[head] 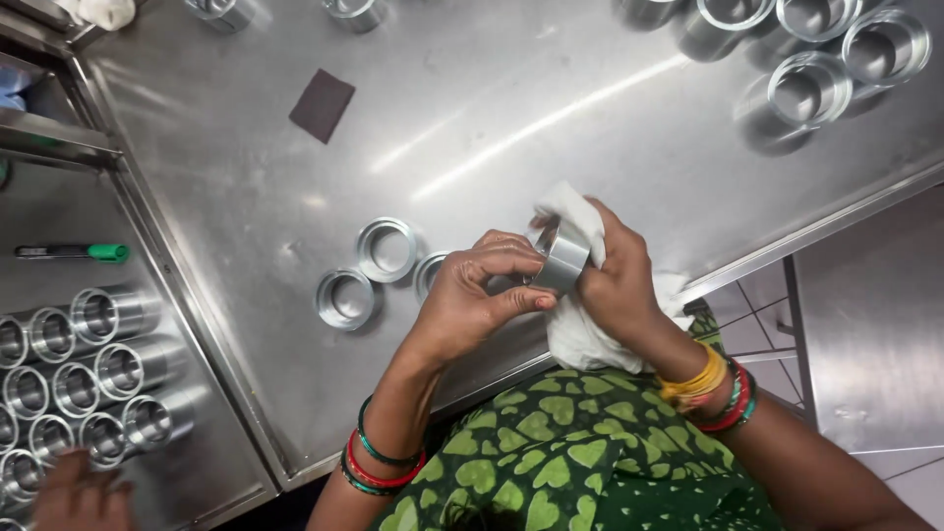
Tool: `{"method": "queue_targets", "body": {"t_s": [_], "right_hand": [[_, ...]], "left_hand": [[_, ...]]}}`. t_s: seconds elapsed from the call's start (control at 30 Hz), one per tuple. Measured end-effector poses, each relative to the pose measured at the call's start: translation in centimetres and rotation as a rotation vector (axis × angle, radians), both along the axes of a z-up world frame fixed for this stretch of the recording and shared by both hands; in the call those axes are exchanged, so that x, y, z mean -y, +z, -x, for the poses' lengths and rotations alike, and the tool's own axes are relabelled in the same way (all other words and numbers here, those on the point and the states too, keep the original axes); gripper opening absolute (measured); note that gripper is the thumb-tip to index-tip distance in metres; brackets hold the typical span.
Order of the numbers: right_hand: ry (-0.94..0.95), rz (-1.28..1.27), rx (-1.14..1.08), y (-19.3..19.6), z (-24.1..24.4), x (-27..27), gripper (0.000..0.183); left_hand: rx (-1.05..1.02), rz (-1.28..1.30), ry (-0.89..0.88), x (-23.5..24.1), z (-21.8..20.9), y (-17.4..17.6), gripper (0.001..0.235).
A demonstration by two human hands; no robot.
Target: Wiping metal rings with a cloth and marking them with a pen.
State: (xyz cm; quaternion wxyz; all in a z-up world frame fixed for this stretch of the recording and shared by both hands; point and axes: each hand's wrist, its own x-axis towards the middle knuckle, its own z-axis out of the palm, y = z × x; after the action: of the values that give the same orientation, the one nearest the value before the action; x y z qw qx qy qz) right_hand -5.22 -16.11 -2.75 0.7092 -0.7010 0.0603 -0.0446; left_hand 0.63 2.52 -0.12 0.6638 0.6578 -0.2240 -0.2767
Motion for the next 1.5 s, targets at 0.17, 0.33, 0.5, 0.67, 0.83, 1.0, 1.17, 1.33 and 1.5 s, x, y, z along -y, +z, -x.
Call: {"method": "queue_targets", "body": {"t_s": [0.17, 0.33, 0.5, 0.67, 0.83, 1.0, 1.17, 1.33, 1.5], "right_hand": [[0.099, -0.129, -0.233, 0.2, 0.7, 0.1, 0.045], [0.019, 0.997, 0.432, 3.6, 2.0, -1.3, 0.033], [0.014, -0.315, -0.348, -1.3, 3.2, -0.3, 0.032], [0.054, -0.102, -0.263, 1.7, 3.0, -1.4, 0.036], [0.062, 0.128, 0.0, 4.5, 2.7, -1.0, 0.047], [0.106, 0.13, -0.076, 3.6, 2.9, -1.1, 0.046], [0.206, 0.413, -0.006, 4.6, 2.2, -1.1, 0.044], [0.411, 0.829, 0.176, 2.4, 1.8, -1.0, 0.038], [0.587, 0.679, 0.36, -0.4, 0.6, -2.9, 0.026]], "left_hand": [[-0.046, -0.072, -0.071, -0.3, 0.5, 0.3, 0.032], [-0.305, -0.155, -0.116, 0.0, 1.5, 0.8, 0.037], [0.198, -0.055, -0.108, -1.1, 2.2, 0.8, 0.034], [0.25, -0.208, -0.077, -2.4, 2.4, 1.1, 0.033], [0.116, -0.162, 0.016, -3.2, 2.0, 2.4, 0.04], [-0.134, 0.039, 0.163, -0.8, 1.4, 2.5, 0.069], [0.094, -0.143, 0.073, -1.9, -0.7, 0.1, 0.072], [0.884, -0.643, 0.15, -2.3, -9.5, 0.0, 0.079], [0.882, -0.833, 0.217, 1.6, -21.5, -0.7, 0.034]]}}
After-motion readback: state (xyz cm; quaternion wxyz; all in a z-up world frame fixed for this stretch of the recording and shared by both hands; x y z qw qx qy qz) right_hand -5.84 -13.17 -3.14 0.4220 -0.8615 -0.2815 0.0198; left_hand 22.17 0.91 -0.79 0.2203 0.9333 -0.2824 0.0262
